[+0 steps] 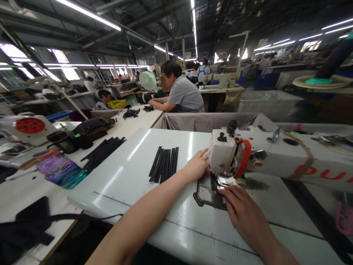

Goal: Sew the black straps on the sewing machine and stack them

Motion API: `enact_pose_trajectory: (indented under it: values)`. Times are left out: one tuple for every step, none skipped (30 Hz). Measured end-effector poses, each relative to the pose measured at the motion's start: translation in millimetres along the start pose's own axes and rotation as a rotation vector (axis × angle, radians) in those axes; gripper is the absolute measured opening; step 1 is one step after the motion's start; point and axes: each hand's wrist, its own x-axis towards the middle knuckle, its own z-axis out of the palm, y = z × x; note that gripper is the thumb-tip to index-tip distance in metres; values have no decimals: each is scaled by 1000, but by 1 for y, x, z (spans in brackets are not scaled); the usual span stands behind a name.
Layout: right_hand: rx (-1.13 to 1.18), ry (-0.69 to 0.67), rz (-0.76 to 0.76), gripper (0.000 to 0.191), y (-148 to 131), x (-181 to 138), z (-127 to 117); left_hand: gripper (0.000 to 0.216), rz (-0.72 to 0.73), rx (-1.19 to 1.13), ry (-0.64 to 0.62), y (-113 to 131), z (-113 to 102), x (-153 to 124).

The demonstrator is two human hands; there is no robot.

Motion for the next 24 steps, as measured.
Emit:
enact_pose_trajectory:
  values:
    - [4,11,5,28,0,0,0,18,15,24,-11,-7,-3,4]
    - [8,21,10,28,1,-1,1,20,9,40,-15,-12,-9,6]
    - [11,29,14,27,1,-1,1,19,-27,40,-26,-16,-16,6]
    - [12,36,17,27,2,-2,1,17,-87,25,-42,-18,-25,4]
    - [12,42,20,26,2,-2,1,15,-169,3,-54,-19,-34,1]
    - [13,50,22,26,1,-2,1,13,-261,-18,-58,-19,-44,-3]
    - [17,64,20,25,0,-2,0,12,-354,-34,-54,-18,-53,-8]
    - [24,78,15,25,-1,-2,-1,11,-434,-39,-40,-14,-61,-14]
    - [37,91,4,25,-3,-1,-3,9,-490,-32,-23,-9,-66,-20]
    - [55,96,-13,25,-6,0,-4,7,-535,-53,-20,-2,-68,-26]
    - [73,97,-40,25,-9,1,-6,5,-580,-112,-40,7,-67,-32]
    - [87,94,-76,25,-11,2,-8,3,-610,-212,-89,18,-62,-37]
    - [97,84,-122,27,-14,3,-9,4,-676,-470,-183,30,-55,-41]
    - [101,70,-175,28,-17,3,-11,5,-749,-722,-275,41,-47,-44]
    - [95,61,-225,29,-18,3,-12,7,-805,-882,-302,52,-38,-46]
    - [83,56,-269,30,-20,2,-12,10,-841,-955,-294,62,-30,-48]
    - [65,54,-302,30,-20,2,-13,12,-856,-939,-253,69,-23,-48]
    - [45,54,-325,30,-21,0,-13,14,-852,-851,-195,75,-18,-49]
    - [25,57,-340,29,-21,-1,-13,17,-821,-720,-130,78,-15,-50]
    - [7,58,-348,28,-21,-2,-13,20,-764,-573,-61,80,-13,-51]
    - [-5,59,-353,27,-21,-2,-12,22,-688,-439,7,80,-13,-52]
    - [-10,59,-350,26,-21,-3,-12,22,-604,-343,69,78,-12,-54]
    - [-10,63,-338,25,-22,-3,-12,19,-525,-291,123,77,-11,-56]
    - [-6,70,-321,25,-23,-2,-13,14,-455,-278,169,74,-9,-59]
